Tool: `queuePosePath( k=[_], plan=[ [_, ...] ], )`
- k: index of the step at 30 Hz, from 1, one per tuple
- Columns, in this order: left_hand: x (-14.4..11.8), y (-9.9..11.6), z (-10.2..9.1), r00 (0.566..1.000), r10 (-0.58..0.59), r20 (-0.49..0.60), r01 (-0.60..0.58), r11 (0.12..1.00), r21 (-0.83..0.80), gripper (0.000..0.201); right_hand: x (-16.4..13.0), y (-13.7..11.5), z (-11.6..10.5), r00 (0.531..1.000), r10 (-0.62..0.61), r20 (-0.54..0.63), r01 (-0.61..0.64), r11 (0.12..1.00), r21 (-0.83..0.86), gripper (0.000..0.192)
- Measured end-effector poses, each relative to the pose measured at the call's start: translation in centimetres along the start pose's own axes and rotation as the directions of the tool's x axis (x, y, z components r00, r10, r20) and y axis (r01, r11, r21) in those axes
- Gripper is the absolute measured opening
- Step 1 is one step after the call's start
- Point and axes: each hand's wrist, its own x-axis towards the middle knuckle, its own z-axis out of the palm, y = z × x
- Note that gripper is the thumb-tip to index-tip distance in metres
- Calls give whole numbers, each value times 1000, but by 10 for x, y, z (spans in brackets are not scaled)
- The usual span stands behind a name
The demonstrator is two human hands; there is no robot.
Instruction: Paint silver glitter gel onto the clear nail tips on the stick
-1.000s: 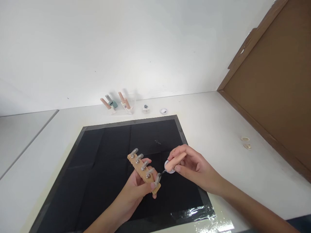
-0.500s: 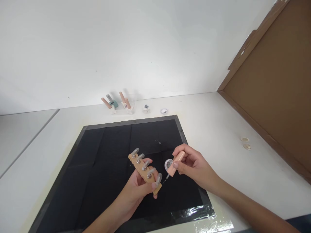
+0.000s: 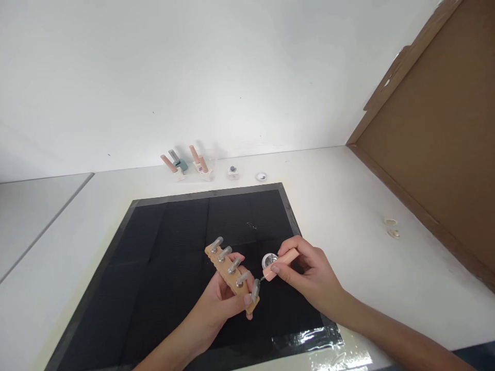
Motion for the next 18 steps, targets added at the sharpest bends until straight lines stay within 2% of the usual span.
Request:
queuePosePath(
  k=[4, 7, 14, 18],
  plan=[
    [0, -1, -2, 1000, -1, -20, 1, 1000, 11, 52, 2, -2, -2, 999, 17, -44, -17, 1000, -9, 17],
    [0, -2, -3, 999, -4, -37, 4, 1000, 4, 53, 5, -4, -4, 995, 70, -72, -66, 996, 62, 23],
    [0, -2, -2, 1000, -13, -5, 13, 1000, 11, 53, 5, -2, -1, 987, 149, 59, -158, 966, 203, 28],
    [1, -1, -2, 1000, -17, 3, 17, 1000, 14, 53, 2, 0, 2, 992, 124, 23, -126, 985, 122, 25]
  ],
)
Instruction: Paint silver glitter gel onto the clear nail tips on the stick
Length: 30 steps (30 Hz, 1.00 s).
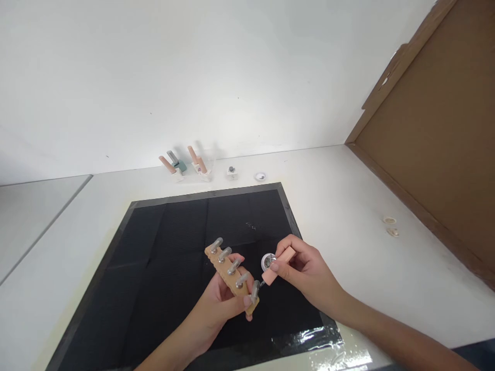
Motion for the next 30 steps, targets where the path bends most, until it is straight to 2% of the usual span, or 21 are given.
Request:
queuePosePath(
  k=[6, 10, 14, 17, 23, 27, 30],
  plan=[
    [0, -1, -1, 1000, 11, -5, -11, 1000, -18, 52, 1, -1, -3, 996, -53, -77, 42, 989, -144, 22],
    [-1, 0, -2, 1000, 3, -18, -3, 1000, -26, 53, 2, -3, -5, 989, -62, -135, 51, 995, -86, 24],
    [-1, 2, -1, 1000, -2, -21, 1, 999, -36, 54, -1, -1, -4, 998, -66, -22, 66, 998, 9, 26],
    [0, 1, 0, 1000, 4, -1, -4, 1000, -27, 53, -2, 1, -2, 998, -45, 42, 45, 999, 13, 23],
    [-1, 1, -1, 999, -38, -4, 37, 996, -86, 53, 1, 0, -2, 998, -47, -33, 43, 993, -111, 20],
    [-1, 2, -5, 994, -105, -6, 101, 973, -206, 53, -1, 2, -4, 986, -131, -104, 121, 988, -100, 18],
    [0, 2, -10, 988, -155, 0, 149, 950, -274, 54, -4, 6, -5, 966, -242, -90, 234, 967, -98, 13]
  ],
)
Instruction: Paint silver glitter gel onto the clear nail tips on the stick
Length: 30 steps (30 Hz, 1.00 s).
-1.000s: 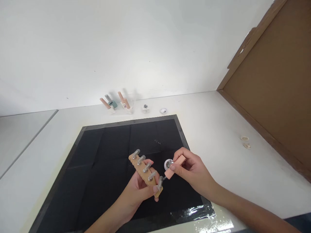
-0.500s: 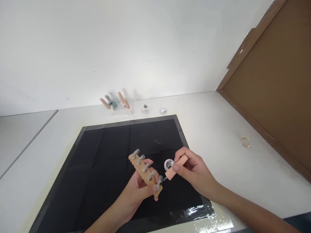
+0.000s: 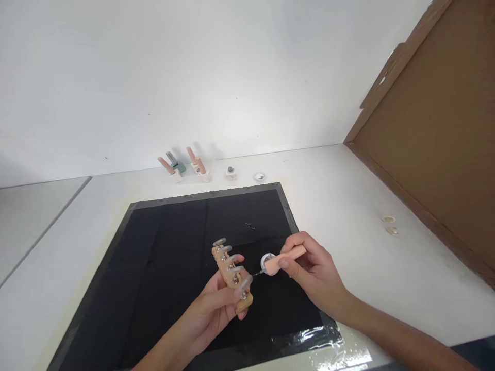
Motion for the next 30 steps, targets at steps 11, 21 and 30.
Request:
queuePosePath(
  k=[11, 21, 30],
  plan=[
    [3, 5, 1, 1000, -17, 14, 18, 998, -56, 50, 3, 2, 1, 849, -466, 247, 505, 854, -126, 14],
    [3, 2, -2, 998, 28, 52, -27, 1000, -15, 51, 6, -4, -2, 780, -597, 189, 621, 700, -352, 24],
    [-2, 2, 6, 993, 72, 89, -83, 988, 129, 53, 8, -8, -5, 826, -509, 243, 558, 798, -226, 21]
  ],
)
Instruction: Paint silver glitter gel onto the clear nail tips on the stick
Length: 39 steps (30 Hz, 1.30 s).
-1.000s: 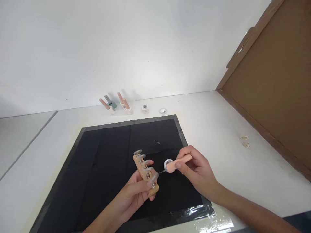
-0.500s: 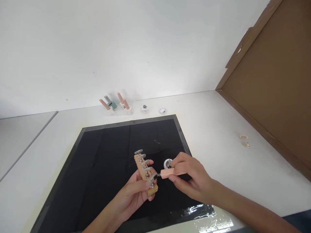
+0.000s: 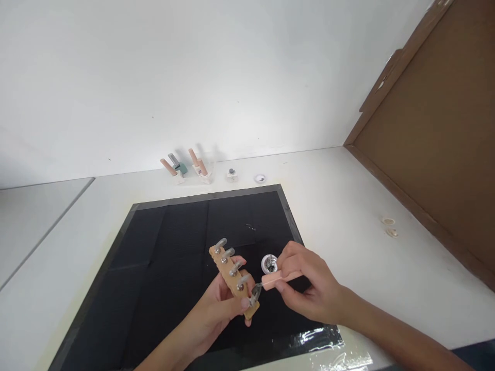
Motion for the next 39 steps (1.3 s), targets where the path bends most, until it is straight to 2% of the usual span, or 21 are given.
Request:
queuePosePath(
  k=[5, 11, 15, 18, 24, 30, 34, 39],
  plan=[
    [-3, -3, -1, 998, 43, 50, -48, 995, 92, 39, 0, 5, -4, 987, 95, -128, -95, 995, 9, 21],
    [-5, -8, -10, 996, 41, 79, -47, 996, 77, 21, -3, 3, -4, 973, 193, -125, -183, 979, 87, 18],
    [-4, -6, -7, 995, 78, 68, -88, 985, 146, 30, -3, 2, -4, 969, 214, -120, -206, 975, 81, 16],
    [-4, -3, -1, 998, 63, 7, -63, 981, 182, 39, -3, 1, -4, 969, 222, -113, -214, 974, 78, 14],
    [-3, -1, 4, 992, -125, -31, 129, 973, 193, 44, -3, 1, -1, 974, 200, -110, -191, 978, 89, 14],
    [-2, 0, 4, 988, -153, -28, 155, 965, 212, 38, -5, 4, -1, 986, 150, -65, -146, 987, 73, 17],
    [-1, -5, 1, 981, -194, 11, 187, 960, 207, 34, -4, 3, 0, 998, 57, -1, -57, 998, 40, 16],
    [1, -7, 1, 976, -219, -1, 214, 951, 223, 33, -1, 1, 1, 998, -25, 52, 26, 999, -23, 17]
  ],
)
